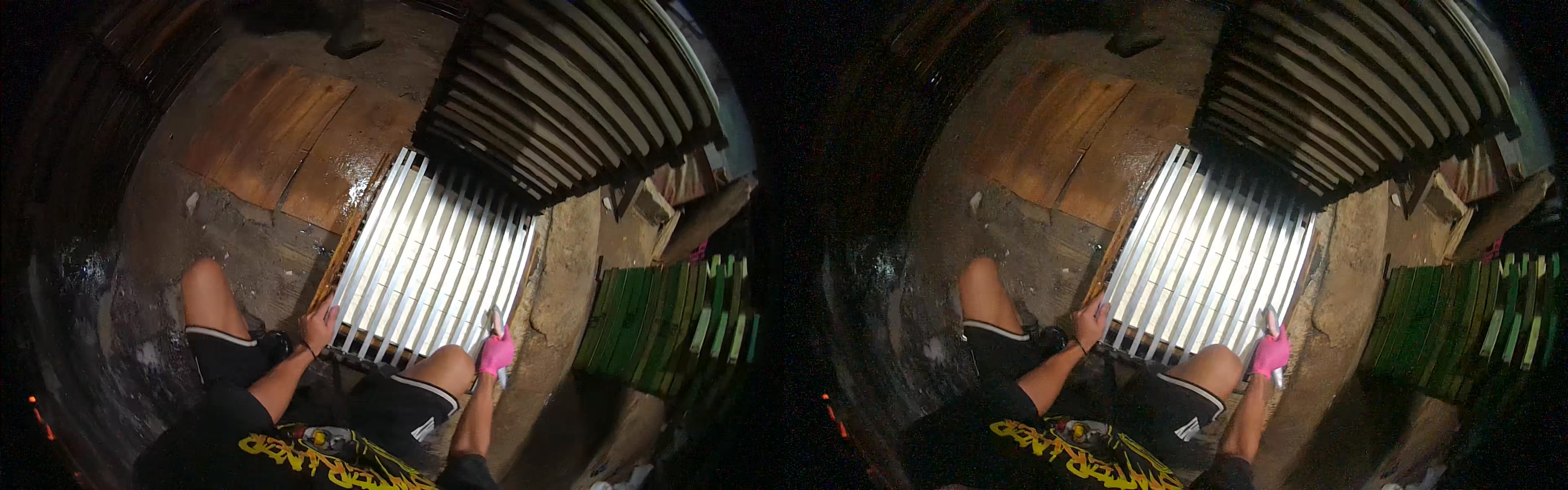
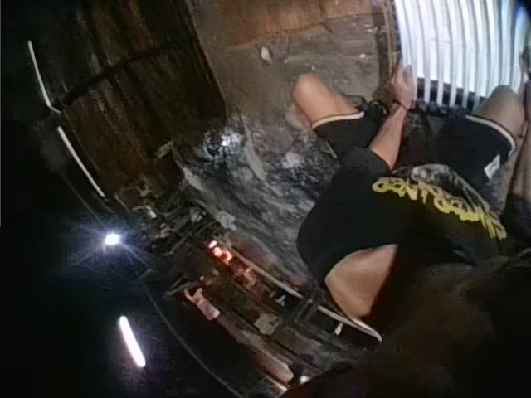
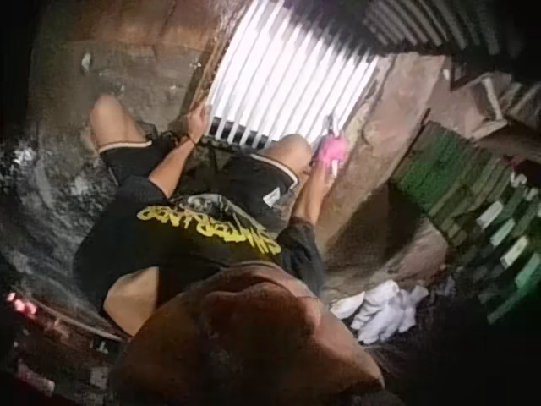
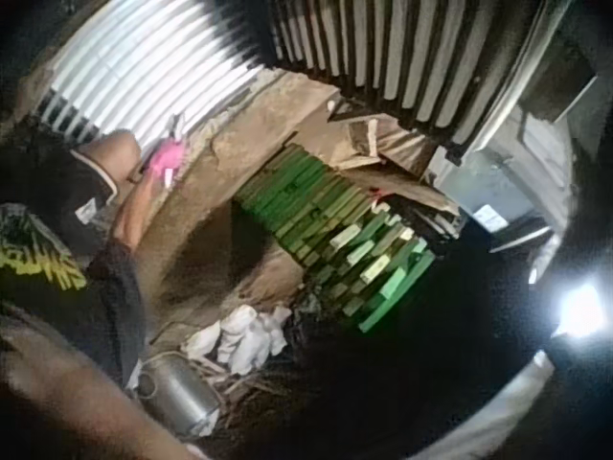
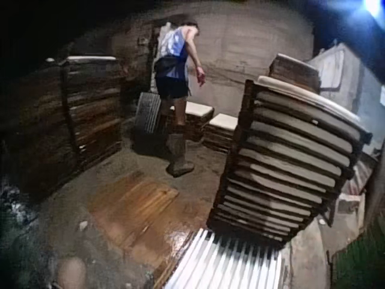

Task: The person places a metal slotted frame over a white rectangular slab and uses a tool to cut the slab into strips along the slots.

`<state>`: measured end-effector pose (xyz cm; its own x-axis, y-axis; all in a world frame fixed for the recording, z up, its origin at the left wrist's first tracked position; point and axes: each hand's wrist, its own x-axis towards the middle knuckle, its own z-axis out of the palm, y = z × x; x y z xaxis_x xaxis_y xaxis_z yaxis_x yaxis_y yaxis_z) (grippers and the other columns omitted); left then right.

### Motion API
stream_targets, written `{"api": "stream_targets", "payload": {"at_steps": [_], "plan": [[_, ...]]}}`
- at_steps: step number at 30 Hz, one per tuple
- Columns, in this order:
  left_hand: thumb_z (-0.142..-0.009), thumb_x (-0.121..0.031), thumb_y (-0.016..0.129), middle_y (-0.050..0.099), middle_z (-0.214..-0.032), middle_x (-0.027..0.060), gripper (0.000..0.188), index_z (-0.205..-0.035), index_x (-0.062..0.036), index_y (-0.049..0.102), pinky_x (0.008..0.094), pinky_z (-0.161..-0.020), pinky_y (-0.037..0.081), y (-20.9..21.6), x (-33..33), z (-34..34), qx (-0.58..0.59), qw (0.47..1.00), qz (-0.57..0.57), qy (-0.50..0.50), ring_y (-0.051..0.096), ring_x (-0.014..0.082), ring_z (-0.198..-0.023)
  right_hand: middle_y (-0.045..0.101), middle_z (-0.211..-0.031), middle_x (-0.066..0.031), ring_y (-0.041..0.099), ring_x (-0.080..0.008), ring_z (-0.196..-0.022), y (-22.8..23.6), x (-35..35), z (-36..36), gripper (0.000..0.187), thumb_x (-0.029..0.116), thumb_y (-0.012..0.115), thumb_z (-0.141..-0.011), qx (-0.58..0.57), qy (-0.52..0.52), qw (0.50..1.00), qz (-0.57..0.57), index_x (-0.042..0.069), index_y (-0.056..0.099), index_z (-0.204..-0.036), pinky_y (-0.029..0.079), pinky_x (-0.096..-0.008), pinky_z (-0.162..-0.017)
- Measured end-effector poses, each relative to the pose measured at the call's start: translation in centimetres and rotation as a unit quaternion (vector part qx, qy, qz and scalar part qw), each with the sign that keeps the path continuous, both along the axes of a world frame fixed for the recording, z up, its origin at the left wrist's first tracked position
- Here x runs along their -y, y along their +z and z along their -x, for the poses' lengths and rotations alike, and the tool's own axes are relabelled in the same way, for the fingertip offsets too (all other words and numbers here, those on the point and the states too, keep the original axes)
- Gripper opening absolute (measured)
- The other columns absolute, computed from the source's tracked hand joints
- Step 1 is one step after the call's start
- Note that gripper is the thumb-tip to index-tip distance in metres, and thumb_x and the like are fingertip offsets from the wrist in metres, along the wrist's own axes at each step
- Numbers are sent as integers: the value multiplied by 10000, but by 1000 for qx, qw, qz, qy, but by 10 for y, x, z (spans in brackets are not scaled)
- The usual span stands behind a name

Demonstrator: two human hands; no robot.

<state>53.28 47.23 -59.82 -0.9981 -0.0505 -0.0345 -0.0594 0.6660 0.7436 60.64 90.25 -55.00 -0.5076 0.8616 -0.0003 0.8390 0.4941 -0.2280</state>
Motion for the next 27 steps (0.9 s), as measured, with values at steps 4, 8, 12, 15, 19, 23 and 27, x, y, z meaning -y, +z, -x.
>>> {"api": "stream_targets", "payload": {"at_steps": [4, 8, 12, 15, 19, 23, 27], "plan": [[-922, -300, 583, 690, -995, 192, 368, -1225, -96, 624, 459, -737, 527, -8, 6, -3, 81, 996, 26, -30, 665, 386, -861, 703, -997, -172, 687, -317, -861, 0, 2, -1, 462, 89, 629, -796, -8, 14, 1000, -23, 151, 639, -1253, 515, -405, -751], [-911, -289, 580, 669, -1061, 208, 370, -1232, -109, 618, 485, -811, 505, 13, -8, 7, 119, 991, 41, -47, 631, 408, -959, 696, -1046, -167, 690, -307, -858, 14, -1, -21, 405, 144, 595, -858, 8, 9, 1000, 2, 150, 634, -1261, 519, -399, -745], [-905, -254, 621, 662, -1144, 199, 394, -1232, -35, 624, 421, -798, 527, -12, 30, -16, 235, 970, -52, -23, 678, 325, -935, 705, -917, -128, 656, -293, -767, -3, 23, -58, 359, 148, 565, -899, 22, 24, 999, 34, 103, 626, -1250, 498, -390, -694], [-880, -211, 667, 678, -1151, 163, 422, -1260, -33, 615, 377, -770, 543, -1, 31, -21, 301, 949, -93, -2, 698, 252, -893, 674, -864, -42, 605, -179, -728, -11, 24, -97, 368, 128, 575, -916, -208, -19, 940, 270, 53, 604, -1275, 480, -337, -673], [-862, -186, 671, 690, -1113, 165, 391, -1218, -27, 639, 374, -771, 542, 4, 27, -15, 277, 956, -95, 11, 699, 273, -896, 647, -897, -20, 568, -108, -736, -14, 15, -112, 352, 111, 594, -918, -173, -1, 945, 278, 25, 604, -1259, 472, -272, -670], [-820, -214, 687, 679, -992, 214, 325, -1119, -86, 692, 411, -771, 515, 7, 19, -6, 241, 970, -9, -24, 667, 353, -917, 655, -916, -31, 572, -118, -704, -22, 33, -111, 323, 101, 598, -912, -226, -14, 952, 205, 45, 624, -1229, 480, -274, -651], [-803, -242, 694, 685, -1027, 196, 348, -1115, -85, 696, 419, -797, 519, -8, 37, -1, 288, 955, -12, -70, 671, 347, -919, 694, -939, -214, 675, -274, -805, -11, 7, -105, 407, 102, 617, -825, -30, -31, 993, 113, 44, 623, -1228, 514, -398, -714]]}}
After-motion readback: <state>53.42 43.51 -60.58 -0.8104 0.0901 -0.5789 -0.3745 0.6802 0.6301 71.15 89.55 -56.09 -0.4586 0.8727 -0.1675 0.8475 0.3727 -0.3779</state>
